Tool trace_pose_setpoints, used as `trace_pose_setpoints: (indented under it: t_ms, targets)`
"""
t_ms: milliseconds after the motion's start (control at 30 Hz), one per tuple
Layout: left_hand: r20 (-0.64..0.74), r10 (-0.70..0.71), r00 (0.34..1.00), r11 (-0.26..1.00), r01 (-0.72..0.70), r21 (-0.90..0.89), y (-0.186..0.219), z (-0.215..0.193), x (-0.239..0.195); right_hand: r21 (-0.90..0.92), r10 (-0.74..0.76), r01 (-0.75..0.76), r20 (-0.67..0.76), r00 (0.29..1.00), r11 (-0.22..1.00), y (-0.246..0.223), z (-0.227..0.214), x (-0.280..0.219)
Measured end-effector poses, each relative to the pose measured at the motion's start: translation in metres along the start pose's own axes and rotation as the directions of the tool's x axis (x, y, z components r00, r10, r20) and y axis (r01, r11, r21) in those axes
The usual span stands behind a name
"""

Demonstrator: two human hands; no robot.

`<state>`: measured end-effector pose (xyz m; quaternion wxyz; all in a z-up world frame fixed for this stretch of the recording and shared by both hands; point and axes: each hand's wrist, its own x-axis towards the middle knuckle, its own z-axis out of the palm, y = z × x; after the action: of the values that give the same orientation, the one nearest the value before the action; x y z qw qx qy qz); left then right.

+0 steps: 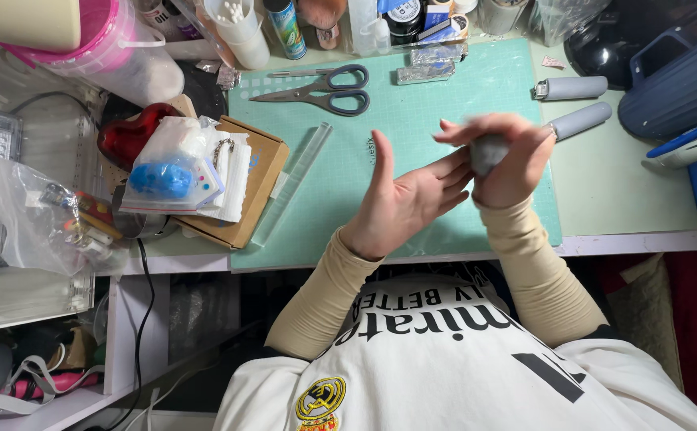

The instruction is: The person assembles small gray plastic model parts on a green cutting mat. They use scissors to trim excess plastic from a small piece, then attach it to a larger component. The person also handles a gray lighter and rubs their hands together.

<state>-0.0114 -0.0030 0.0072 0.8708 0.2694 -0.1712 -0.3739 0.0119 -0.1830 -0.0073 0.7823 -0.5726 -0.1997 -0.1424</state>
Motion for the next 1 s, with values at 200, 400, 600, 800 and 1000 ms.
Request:
trace_pose_setpoints:
  t_ms: [200,400,600,800,1000]
  targets:
    - [-0.186,0.199,0.962,0.837,-0.068,0.543,0.003,-0.004,0.003,0.59,0.248,-0.204,0.006,0.969,0.781,0.017,-0.049,0.013]
    - [0.245,0.607,0.756,-0.32,-0.05,0.946,0.029,-0.007,0.027,0.631,0.516,-0.528,0.226,0.826,0.569,0.0,-0.017,0.037]
    - [0.31,0.683,0.661,-0.228,-0.211,0.951,0.048,-0.045,0.058,0.235,0.46,-0.617,0.485,0.744,0.751,-0.015,0.011,0.054]
    - [-0.28,0.681,0.676,0.67,-0.422,0.61,0.046,-0.077,0.049,-0.036,0.38,-0.39,0.325,0.866,0.92,0.003,-0.004,0.053]
    - [-0.084,0.358,0.93,0.931,-0.362,-0.043,0.047,-0.08,0.046,-0.321,0.044,0.051,0.282,0.958,0.946,-0.01,0.009,0.044]
